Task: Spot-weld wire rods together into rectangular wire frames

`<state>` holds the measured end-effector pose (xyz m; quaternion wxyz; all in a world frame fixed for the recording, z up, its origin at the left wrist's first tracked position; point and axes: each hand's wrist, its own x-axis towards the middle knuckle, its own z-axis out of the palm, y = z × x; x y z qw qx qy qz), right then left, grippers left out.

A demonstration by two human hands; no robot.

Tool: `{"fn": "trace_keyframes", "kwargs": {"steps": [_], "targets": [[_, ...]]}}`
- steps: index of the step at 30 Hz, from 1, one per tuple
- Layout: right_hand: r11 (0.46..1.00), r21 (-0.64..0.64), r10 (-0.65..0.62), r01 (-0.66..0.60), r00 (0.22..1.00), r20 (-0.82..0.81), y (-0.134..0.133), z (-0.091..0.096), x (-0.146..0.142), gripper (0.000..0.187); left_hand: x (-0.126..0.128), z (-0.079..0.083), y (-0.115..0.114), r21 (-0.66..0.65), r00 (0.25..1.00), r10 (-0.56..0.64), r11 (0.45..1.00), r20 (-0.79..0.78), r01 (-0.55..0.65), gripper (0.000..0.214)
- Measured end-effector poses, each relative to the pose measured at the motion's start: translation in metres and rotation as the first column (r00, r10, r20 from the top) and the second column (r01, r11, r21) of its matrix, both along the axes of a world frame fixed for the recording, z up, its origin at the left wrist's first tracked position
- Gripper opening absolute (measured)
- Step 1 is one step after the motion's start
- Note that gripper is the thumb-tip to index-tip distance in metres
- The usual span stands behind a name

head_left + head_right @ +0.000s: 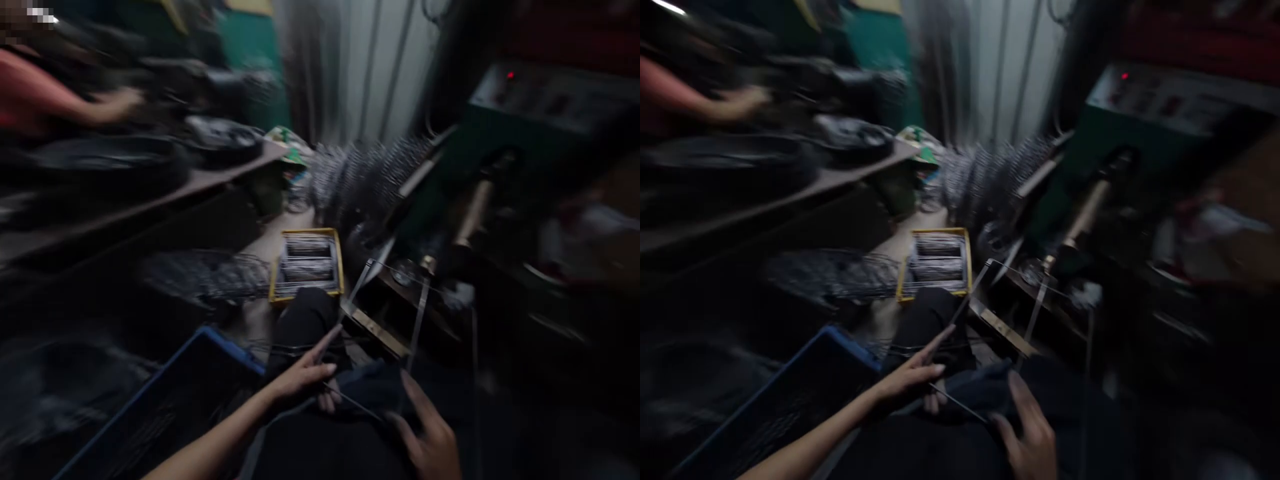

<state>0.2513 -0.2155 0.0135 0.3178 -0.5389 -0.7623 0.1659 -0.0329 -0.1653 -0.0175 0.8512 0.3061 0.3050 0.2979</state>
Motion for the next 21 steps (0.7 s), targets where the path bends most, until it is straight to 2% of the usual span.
{"fn": "trace_keyframes", "kwargs": {"steps": [2, 7, 12, 21], "targets": [[0.998, -0.058, -0.001, 0.002, 1.000, 0.020, -0.010, 0.000, 0.003, 0.050, 0.002, 0.009, 0.005, 0.003, 0.996, -0.009, 1.000, -0.089, 0.010, 0.103], [0.990, -0.138, -0.012, 0.007, 0.999, -0.037, -0.007, 0.003, 0.003, 0.062, 0.007, 0.023, 0.010, -0.025, 0.976, -0.028, 0.999, -0.218, 0.023, 0.101], [0.991, -0.131, -0.003, -0.004, 0.999, -0.050, -0.010, 0.010, 0.003, 0.066, 0.014, 0.030, 0.006, -0.009, 0.966, 0.048, 0.999, -0.255, -0.052, 0.099], [0.993, -0.114, 0.011, -0.010, 1.000, 0.006, -0.018, 0.013, -0.003, 0.073, 0.017, 0.040, 0.006, 0.000, 0.956, 0.041, 0.999, -0.289, -0.042, 0.096]]}}
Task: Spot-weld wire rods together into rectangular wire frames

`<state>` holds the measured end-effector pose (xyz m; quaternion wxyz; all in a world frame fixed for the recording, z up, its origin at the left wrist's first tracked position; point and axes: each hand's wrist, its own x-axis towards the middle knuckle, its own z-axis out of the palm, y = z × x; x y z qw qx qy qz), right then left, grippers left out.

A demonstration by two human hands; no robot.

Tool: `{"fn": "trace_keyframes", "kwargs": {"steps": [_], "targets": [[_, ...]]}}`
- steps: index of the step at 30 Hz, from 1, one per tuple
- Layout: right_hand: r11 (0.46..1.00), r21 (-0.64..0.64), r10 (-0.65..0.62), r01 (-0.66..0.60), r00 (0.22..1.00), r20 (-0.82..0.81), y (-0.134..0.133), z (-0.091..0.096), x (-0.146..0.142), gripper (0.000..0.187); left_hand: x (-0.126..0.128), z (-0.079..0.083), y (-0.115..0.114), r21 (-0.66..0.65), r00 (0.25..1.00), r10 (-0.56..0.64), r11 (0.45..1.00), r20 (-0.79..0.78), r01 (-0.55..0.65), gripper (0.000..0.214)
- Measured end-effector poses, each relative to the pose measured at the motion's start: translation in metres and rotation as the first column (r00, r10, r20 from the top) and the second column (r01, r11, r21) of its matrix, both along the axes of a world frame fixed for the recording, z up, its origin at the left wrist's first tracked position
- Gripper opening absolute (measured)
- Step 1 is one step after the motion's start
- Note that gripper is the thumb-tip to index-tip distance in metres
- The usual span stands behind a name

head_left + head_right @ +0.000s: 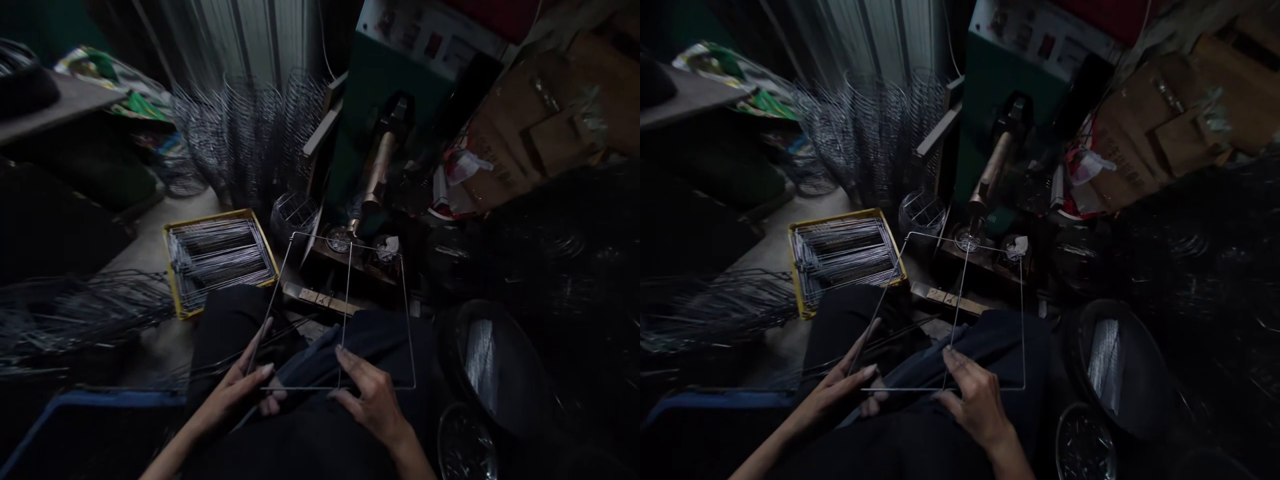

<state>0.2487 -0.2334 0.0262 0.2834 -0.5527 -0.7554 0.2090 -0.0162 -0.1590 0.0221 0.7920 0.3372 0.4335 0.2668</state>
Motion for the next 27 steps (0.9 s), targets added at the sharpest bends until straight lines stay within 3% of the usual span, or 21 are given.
{"fn": "trace_keyframes", "kwargs": {"steps": [6, 17, 27], "targets": [[1.000, 0.015, 0.005, -0.005, 1.000, 0.015, -0.005, 0.003, -0.001, 0.077, -0.002, 0.002, -0.005, -0.021, 0.999, 0.004, 1.000, 0.036, -0.003, 0.095], [0.996, 0.077, 0.049, -0.051, 0.998, 0.033, -0.013, 0.011, -0.002, 0.070, 0.000, 0.017, -0.016, -0.044, 0.996, 0.071, 0.997, 0.062, -0.069, 0.101], [0.993, 0.107, 0.043, -0.049, 0.997, 0.059, -0.014, 0.014, -0.002, 0.071, -0.001, 0.017, -0.017, -0.033, 0.993, 0.096, 0.995, 0.073, -0.094, 0.095]]}}
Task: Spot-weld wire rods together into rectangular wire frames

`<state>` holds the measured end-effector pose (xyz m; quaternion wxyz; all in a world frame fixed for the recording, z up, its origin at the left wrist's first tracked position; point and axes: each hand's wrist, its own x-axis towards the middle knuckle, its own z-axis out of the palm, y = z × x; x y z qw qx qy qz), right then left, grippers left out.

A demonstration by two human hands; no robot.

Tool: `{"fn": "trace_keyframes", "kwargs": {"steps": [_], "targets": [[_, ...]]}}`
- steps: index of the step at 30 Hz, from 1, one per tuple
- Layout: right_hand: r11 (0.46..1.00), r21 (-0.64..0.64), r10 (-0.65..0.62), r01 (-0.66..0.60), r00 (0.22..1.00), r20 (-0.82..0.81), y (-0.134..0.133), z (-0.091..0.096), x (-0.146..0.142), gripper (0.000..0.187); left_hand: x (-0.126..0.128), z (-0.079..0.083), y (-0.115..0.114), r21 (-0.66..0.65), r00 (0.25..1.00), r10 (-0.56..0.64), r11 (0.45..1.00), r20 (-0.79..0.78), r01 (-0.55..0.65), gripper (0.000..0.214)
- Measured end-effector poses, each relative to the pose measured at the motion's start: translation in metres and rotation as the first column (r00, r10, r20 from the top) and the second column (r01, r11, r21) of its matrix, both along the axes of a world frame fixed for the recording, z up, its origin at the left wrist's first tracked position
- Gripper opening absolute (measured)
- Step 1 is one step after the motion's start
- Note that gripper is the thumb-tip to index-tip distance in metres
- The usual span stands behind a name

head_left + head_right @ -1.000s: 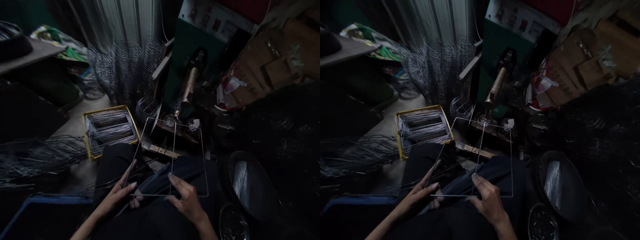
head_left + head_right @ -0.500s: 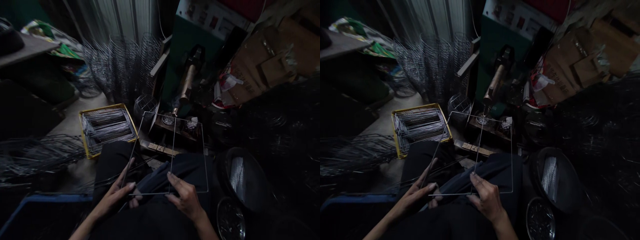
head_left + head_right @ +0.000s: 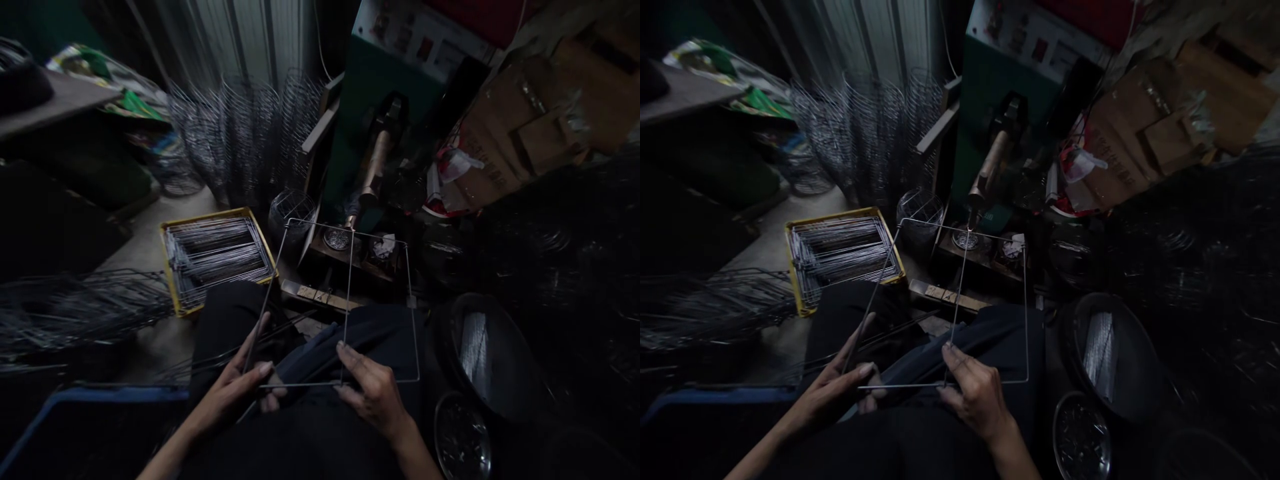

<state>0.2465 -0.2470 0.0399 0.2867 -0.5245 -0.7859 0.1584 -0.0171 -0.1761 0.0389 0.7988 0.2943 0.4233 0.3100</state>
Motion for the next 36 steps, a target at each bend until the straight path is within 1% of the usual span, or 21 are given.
{"fn": "trace_keyframes", "kwargs": {"steps": [6, 11, 15, 18, 20, 21, 23, 25, 28, 30, 32, 34, 36], "targets": [[1.000, -0.006, -0.009, 0.009, 1.000, 0.008, 0.004, 0.001, 0.001, 0.070, 0.002, 0.001, 0.004, 0.054, 1.000, -0.014, 0.998, 0.018, 0.013, 0.093], [0.998, -0.047, -0.029, 0.028, 0.999, -0.024, 0.006, 0.007, 0.000, 0.067, 0.000, 0.001, 0.008, 0.022, 0.999, -0.039, 0.999, 0.031, 0.038, 0.091], [0.993, -0.100, -0.070, 0.065, 0.996, -0.048, 0.003, 0.007, -0.001, 0.071, 0.000, -0.001, 0.007, 0.030, 0.995, -0.070, 0.997, 0.065, 0.068, 0.092], [0.981, -0.162, -0.114, 0.111, 0.993, -0.010, 0.002, 0.002, -0.001, 0.069, 0.005, -0.007, 0.009, 0.077, 0.994, -0.083, 0.994, 0.072, 0.078, 0.096], [0.976, -0.153, -0.146, 0.153, 0.988, 0.054, 0.010, -0.003, 0.003, 0.066, 0.010, -0.012, 0.019, 0.127, 0.994, -0.088, 0.989, 0.072, 0.079, 0.097], [0.977, -0.135, -0.156, 0.168, 0.983, 0.093, 0.018, -0.004, 0.007, 0.064, 0.013, -0.015, 0.028, 0.151, 0.993, -0.090, 0.985, 0.072, 0.079, 0.098], [0.977, -0.093, -0.174, 0.190, 0.972, 0.158, 0.043, -0.005, 0.017, 0.063, 0.022, -0.019, 0.053, 0.191, 0.992, -0.098, 0.978, 0.085, 0.081, 0.100], [0.975, -0.061, -0.197, 0.213, 0.961, 0.196, 0.076, -0.001, 0.031, 0.067, 0.034, -0.021, 0.087, 0.222, 0.988, -0.101, 0.972, 0.114, 0.073, 0.103], [0.965, -0.033, -0.249, 0.261, 0.947, 0.205, 0.130, 0.013, 0.054, 0.071, 0.052, -0.018, 0.144, 0.266, 0.982, -0.079, 0.964, 0.172, 0.031, 0.105], [0.952, -0.028, -0.293, 0.304, 0.935, 0.200, 0.162, 0.023, 0.069, 0.065, 0.064, -0.015, 0.179, 0.292, 0.977, -0.075, 0.956, 0.199, 0.014, 0.103], [0.940, -0.026, -0.329, 0.340, 0.925, 0.190, 0.187, 0.031, 0.083, 0.055, 0.073, -0.013, 0.209, 0.306, 0.973, -0.082, 0.952, 0.215, 0.013, 0.100], [0.935, -0.024, -0.346, 0.355, 0.922, 0.174, 0.208, 0.035, 0.095, 0.046, 0.079, -0.012, 0.234, 0.310, 0.972, -0.085, 0.951, 0.221, 0.012, 0.098], [0.933, -0.017, -0.352, 0.359, 0.922, 0.162, 0.226, 0.034, 0.103, 0.043, 0.084, -0.012, 0.253, 0.311, 0.971, -0.084, 0.950, 0.222, 0.012, 0.098]]}}
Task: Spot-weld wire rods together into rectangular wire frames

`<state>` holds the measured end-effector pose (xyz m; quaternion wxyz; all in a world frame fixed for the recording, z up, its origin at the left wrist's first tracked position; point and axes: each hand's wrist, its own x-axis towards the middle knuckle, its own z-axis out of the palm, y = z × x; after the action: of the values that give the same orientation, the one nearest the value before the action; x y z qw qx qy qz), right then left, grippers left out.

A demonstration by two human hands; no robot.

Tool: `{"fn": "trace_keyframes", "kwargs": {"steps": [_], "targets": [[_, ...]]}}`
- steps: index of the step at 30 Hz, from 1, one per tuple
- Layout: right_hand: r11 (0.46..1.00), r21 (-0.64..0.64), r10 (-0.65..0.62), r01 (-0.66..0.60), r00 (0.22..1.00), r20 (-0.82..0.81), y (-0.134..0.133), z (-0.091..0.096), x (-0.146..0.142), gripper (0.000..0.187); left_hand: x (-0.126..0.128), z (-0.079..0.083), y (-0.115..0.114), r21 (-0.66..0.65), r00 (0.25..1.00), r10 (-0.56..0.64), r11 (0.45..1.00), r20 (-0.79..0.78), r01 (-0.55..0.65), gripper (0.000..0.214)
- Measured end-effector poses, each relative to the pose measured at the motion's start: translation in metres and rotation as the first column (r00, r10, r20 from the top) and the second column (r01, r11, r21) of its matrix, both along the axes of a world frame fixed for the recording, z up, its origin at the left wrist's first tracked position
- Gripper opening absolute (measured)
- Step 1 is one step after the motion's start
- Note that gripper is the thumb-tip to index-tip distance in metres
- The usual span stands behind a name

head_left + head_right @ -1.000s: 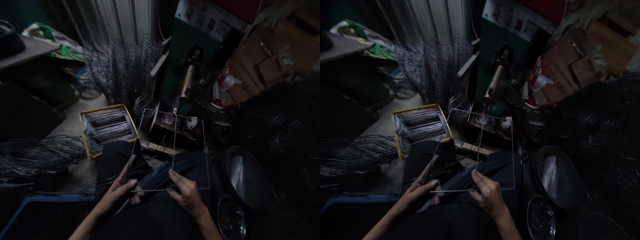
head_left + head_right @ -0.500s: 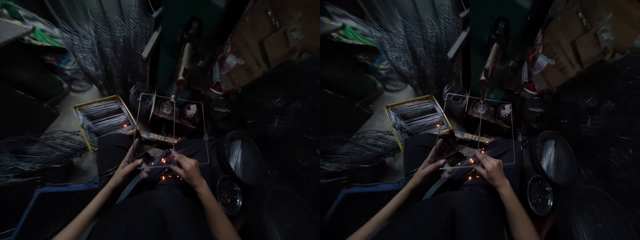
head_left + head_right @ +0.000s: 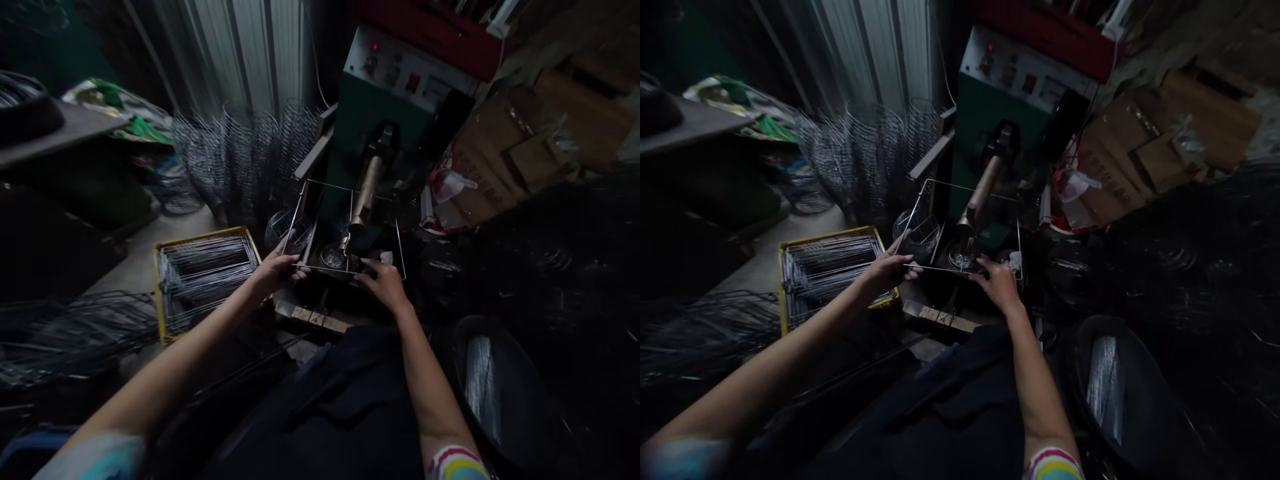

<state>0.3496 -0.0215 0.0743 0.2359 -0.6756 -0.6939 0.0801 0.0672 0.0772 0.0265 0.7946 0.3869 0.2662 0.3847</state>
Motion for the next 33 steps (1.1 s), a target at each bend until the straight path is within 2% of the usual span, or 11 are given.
{"fn": "trace_keyframes", "kwargs": {"steps": [3, 6, 15, 19, 22, 24, 26, 28, 29, 31, 33], "targets": [[1.000, 0.023, -0.021, 0.021, 1.000, -0.010, 0.020, -0.004, 0.007, 0.041, 0.004, -0.002, 0.020, 0.002, 1.000, 0.009, 1.000, 0.005, -0.009, 0.099], [0.999, 0.044, -0.007, 0.008, 1.000, -0.024, 0.032, -0.007, 0.008, 0.040, 0.004, -0.003, 0.030, -0.008, 1.000, 0.018, 1.000, 0.013, -0.018, 0.101], [0.995, 0.102, 0.024, -0.022, 0.999, -0.026, 0.043, -0.003, 0.007, 0.035, 0.005, 0.005, 0.039, -0.016, 0.999, 0.037, 0.999, 0.012, -0.037, 0.101], [0.994, 0.110, 0.014, -0.012, 1.000, -0.013, 0.045, -0.006, 0.009, 0.037, 0.006, 0.003, 0.040, -0.017, 0.999, 0.042, 0.999, 0.018, -0.042, 0.099], [0.980, 0.197, -0.003, 0.009, 1.000, -0.028, 0.042, -0.013, 0.019, 0.042, 0.006, 0.000, 0.038, -0.021, 0.999, 0.048, 0.999, -0.004, -0.049, 0.097], [0.945, 0.303, -0.113, 0.125, 0.992, -0.057, 0.037, -0.019, 0.034, 0.050, 0.006, -0.001, 0.037, -0.026, 0.998, 0.051, 0.998, -0.023, -0.052, 0.096], [0.888, 0.338, -0.285, 0.310, 0.951, -0.124, 0.033, -0.026, 0.050, 0.055, 0.007, -0.001, 0.038, -0.029, 0.997, 0.061, 0.998, -0.038, -0.063, 0.094], [0.872, 0.199, -0.383, 0.447, 0.877, -0.291, 0.033, -0.031, 0.063, 0.055, 0.008, 0.000, 0.040, -0.016, 0.997, 0.070, 0.997, -0.036, -0.071, 0.093], [0.881, 0.090, -0.392, 0.465, 0.822, -0.412, 0.033, -0.033, 0.067, 0.057, 0.009, 0.000, 0.041, -0.004, 0.997, 0.070, 0.998, -0.031, -0.070, 0.094], [0.898, -0.085, -0.379, 0.432, 0.661, -0.648, 0.035, -0.034, 0.069, 0.062, 0.008, 0.001, 0.039, 0.023, 0.998, 0.060, 0.998, -0.021, -0.060, 0.096], [0.903, -0.140, -0.356, 0.406, 0.525, -0.773, 0.029, -0.034, 0.063, 0.063, 0.003, 0.001, 0.028, 0.044, 0.999, 0.046, 0.998, -0.020, -0.045, 0.097]]}}
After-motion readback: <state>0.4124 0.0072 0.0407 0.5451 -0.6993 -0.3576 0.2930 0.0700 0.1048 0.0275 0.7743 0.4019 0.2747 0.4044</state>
